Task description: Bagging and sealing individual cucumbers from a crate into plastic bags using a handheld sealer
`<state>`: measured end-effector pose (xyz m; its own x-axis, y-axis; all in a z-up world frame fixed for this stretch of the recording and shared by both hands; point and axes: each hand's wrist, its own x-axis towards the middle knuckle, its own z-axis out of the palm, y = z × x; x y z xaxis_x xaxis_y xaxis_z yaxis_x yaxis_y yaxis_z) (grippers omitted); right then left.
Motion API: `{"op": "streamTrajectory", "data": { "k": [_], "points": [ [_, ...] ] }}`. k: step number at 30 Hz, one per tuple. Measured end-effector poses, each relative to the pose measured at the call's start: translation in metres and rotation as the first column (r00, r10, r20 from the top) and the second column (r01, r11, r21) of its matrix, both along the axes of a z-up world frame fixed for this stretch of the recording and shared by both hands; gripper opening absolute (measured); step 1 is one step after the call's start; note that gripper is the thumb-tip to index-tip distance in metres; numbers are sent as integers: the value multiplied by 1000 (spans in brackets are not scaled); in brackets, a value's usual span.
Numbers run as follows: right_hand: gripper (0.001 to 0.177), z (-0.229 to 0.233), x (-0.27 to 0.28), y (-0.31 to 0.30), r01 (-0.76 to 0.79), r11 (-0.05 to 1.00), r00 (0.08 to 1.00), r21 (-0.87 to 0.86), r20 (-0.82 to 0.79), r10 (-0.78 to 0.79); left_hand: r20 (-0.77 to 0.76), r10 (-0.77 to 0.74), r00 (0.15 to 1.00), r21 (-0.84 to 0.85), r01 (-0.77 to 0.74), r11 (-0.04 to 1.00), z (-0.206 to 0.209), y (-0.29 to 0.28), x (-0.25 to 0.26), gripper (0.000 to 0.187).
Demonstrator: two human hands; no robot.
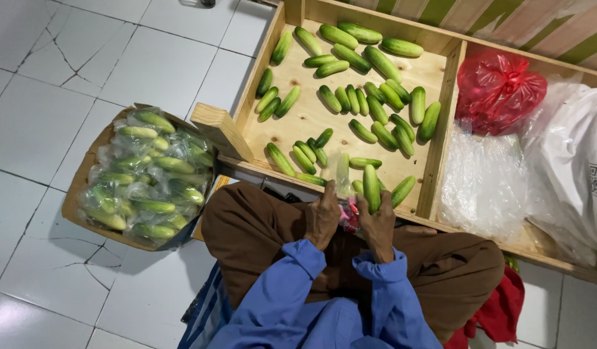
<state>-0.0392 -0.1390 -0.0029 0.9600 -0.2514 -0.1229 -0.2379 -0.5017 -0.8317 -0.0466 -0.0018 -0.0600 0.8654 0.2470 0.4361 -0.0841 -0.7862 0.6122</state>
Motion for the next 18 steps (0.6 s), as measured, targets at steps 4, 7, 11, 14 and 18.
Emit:
{"op": "streamTrajectory", "data": {
  "k": [4,7,11,14,18],
  "points": [
    [44,82,-36,5,-168,985,982,29,87,165,-16,-1,1000,11,1,1000,8,2,5,36],
    [42,96,-46,4,-277,960,959,38,-44,279,-73,-128,989,-93,121,988,-4,-2,11,50],
    [36,13,-46,-25,-328,894,924,-305,92,371,47,-126,991,106,121,987,20,-8,11,38],
    [48,22,-43,-22,-322,916,940,-239,35,340,50,-249,967,137,240,961,30,-14,2,41],
    [60,69,-33,-5,-323,935,943,-148,31,331,19,-368,930,171,360,917,10,-19,-3,41]
  ]
}}
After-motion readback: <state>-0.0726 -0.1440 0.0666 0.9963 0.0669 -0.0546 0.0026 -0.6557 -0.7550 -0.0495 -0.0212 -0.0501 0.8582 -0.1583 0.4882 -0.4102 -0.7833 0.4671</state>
